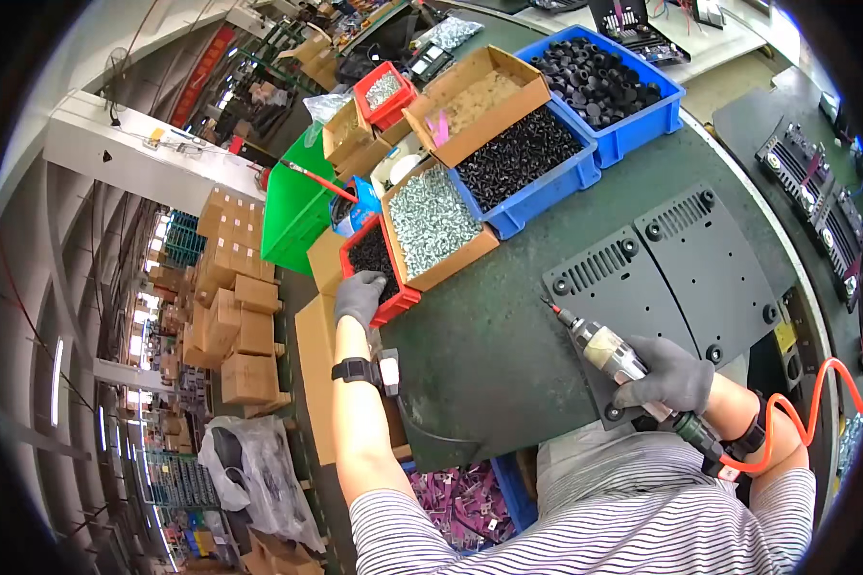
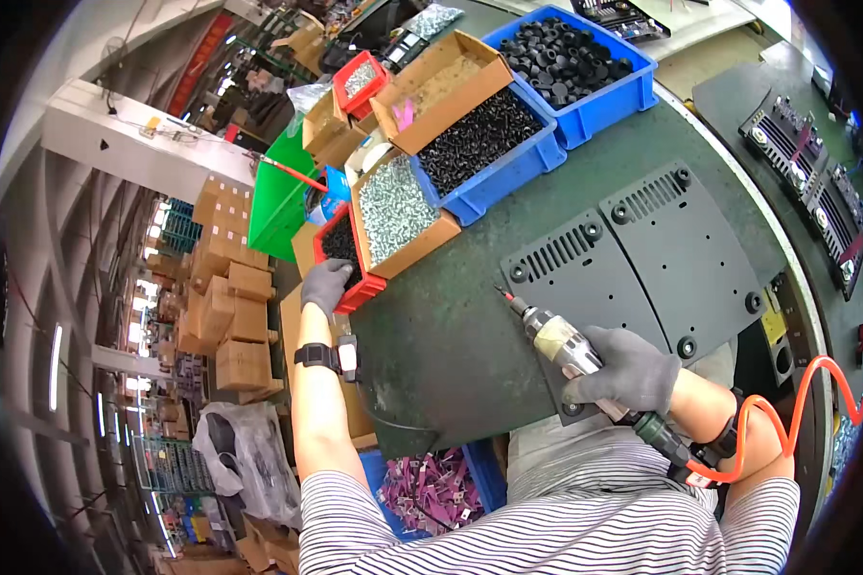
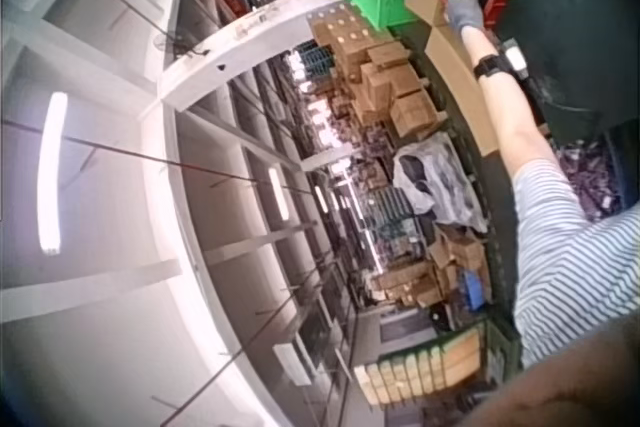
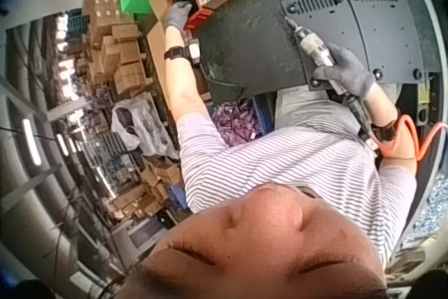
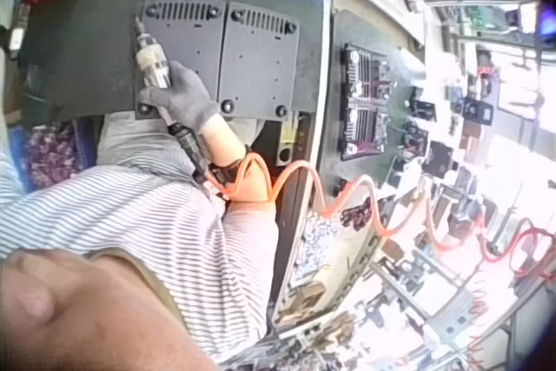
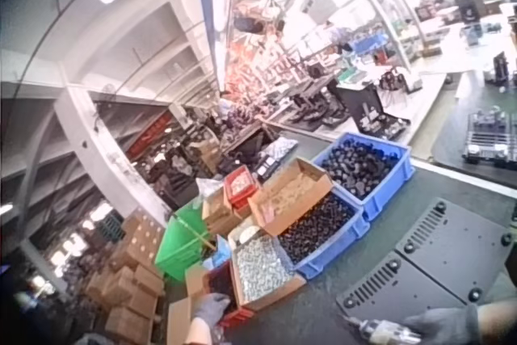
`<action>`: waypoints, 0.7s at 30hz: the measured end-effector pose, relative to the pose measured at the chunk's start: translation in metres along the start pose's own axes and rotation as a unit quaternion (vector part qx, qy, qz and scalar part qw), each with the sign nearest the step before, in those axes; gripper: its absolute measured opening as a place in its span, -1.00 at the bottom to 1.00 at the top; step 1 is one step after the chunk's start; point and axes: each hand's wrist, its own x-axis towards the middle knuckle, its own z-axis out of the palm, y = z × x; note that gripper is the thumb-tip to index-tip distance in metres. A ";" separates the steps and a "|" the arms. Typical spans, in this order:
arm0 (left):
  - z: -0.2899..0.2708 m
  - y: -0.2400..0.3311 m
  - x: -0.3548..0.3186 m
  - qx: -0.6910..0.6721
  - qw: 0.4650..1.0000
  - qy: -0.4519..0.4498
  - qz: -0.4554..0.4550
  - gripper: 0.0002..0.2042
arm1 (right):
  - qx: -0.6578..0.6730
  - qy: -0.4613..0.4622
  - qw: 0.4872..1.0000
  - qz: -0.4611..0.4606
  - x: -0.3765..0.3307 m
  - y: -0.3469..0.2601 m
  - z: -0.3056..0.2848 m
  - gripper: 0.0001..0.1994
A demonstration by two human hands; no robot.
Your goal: The recorder is assembling and screwing together components of a power supply unit on a factory assembly line.
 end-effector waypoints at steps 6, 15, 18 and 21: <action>-0.017 -0.021 0.012 -0.098 0.988 0.120 -0.016 -0.69 | 0.019 0.005 0.999 -0.050 0.007 0.006 0.007 -0.55; -0.021 0.032 -0.044 -0.634 0.771 -0.044 -0.032 -0.75 | 0.019 0.035 0.998 -0.043 0.000 0.004 0.007 -0.55; 0.012 0.078 -0.090 -0.742 0.630 -0.229 0.022 -0.72 | 0.176 0.008 0.983 -0.055 -0.008 0.004 0.008 -0.55; 0.050 0.118 -0.139 -0.757 0.572 -0.315 0.022 -0.77 | 0.224 0.023 0.974 -0.037 -0.018 0.006 0.005 -0.55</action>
